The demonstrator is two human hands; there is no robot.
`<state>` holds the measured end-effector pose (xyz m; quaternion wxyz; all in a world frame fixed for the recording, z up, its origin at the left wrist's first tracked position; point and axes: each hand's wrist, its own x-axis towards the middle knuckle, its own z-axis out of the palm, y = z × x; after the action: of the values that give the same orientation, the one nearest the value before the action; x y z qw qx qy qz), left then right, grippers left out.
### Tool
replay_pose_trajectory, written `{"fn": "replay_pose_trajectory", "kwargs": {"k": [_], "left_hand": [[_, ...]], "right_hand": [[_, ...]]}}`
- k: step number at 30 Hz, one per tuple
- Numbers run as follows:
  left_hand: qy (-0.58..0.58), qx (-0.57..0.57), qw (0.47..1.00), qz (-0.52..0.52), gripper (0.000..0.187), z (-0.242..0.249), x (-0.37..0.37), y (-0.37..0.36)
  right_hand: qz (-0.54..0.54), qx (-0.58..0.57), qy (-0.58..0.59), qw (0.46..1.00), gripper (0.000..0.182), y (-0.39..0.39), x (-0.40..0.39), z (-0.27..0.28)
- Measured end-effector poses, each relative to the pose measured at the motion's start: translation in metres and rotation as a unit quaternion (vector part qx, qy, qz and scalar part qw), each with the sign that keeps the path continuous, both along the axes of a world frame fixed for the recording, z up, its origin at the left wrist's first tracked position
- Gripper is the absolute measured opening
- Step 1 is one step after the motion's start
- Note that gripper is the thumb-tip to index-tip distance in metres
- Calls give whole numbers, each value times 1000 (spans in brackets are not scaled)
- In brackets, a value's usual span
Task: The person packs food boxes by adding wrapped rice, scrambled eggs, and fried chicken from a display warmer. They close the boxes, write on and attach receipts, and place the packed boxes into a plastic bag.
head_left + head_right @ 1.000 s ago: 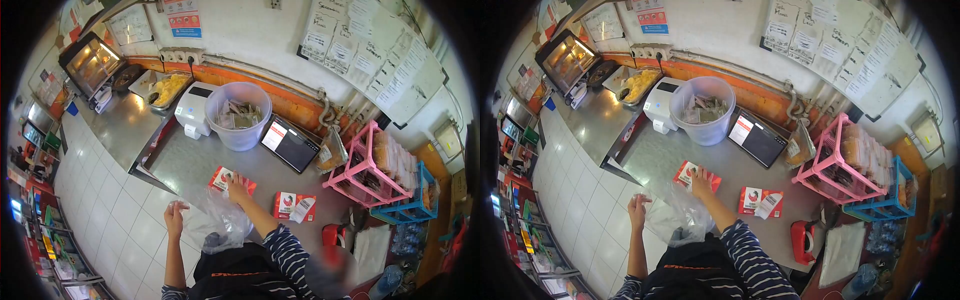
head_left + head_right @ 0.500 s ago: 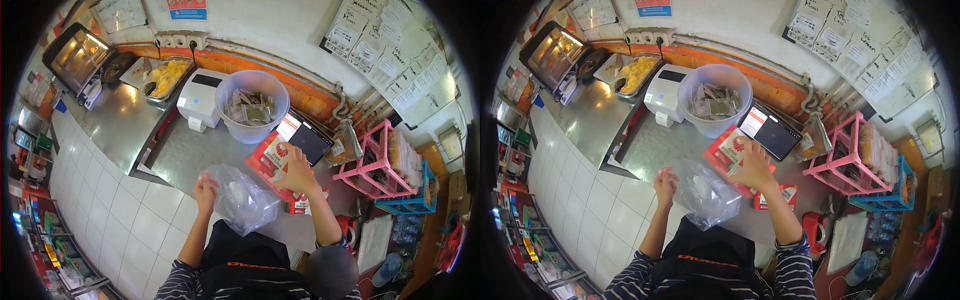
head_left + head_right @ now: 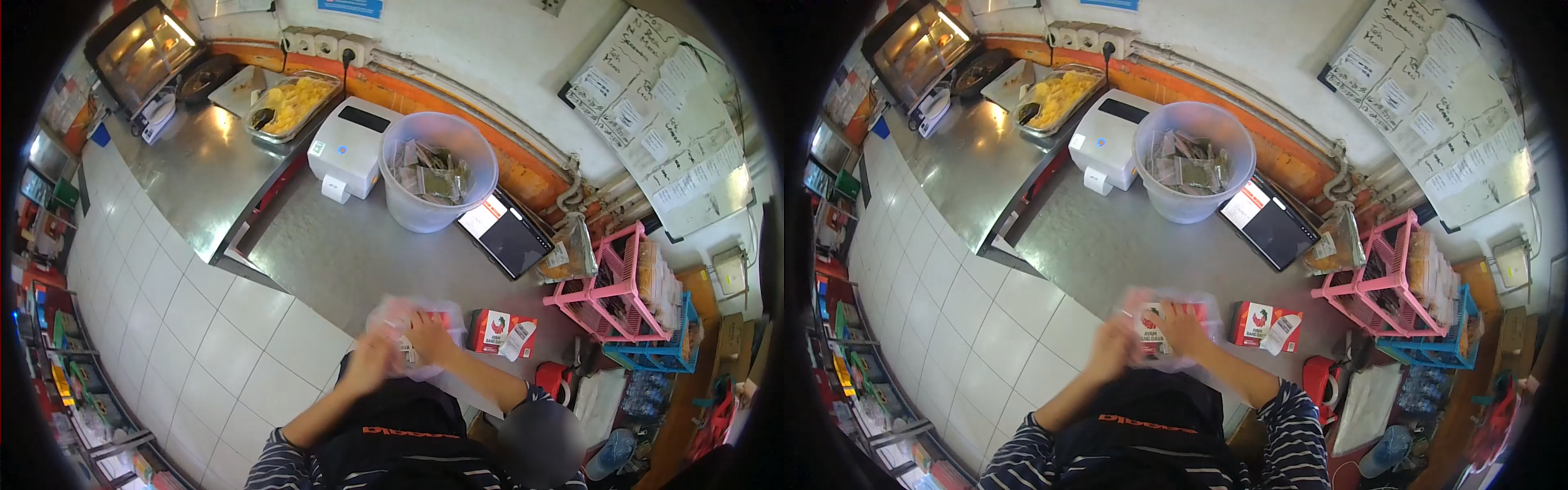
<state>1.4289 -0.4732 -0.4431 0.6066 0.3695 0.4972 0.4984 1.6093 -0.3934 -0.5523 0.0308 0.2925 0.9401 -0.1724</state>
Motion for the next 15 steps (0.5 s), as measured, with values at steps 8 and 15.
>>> {"fn": "replay_pose_trajectory", "kwargs": {"k": [8, 15], "left_hand": [[125, 154, 980, -9, 28, 27, 8, 6], [130, 176, 975, -39, 22, 24, -10, 16]], "right_hand": [[-99, -108, 11, 989, 70, -1, 1, 59], [-121, -162, -229, 952, 94, 14, 86, 59]]}}
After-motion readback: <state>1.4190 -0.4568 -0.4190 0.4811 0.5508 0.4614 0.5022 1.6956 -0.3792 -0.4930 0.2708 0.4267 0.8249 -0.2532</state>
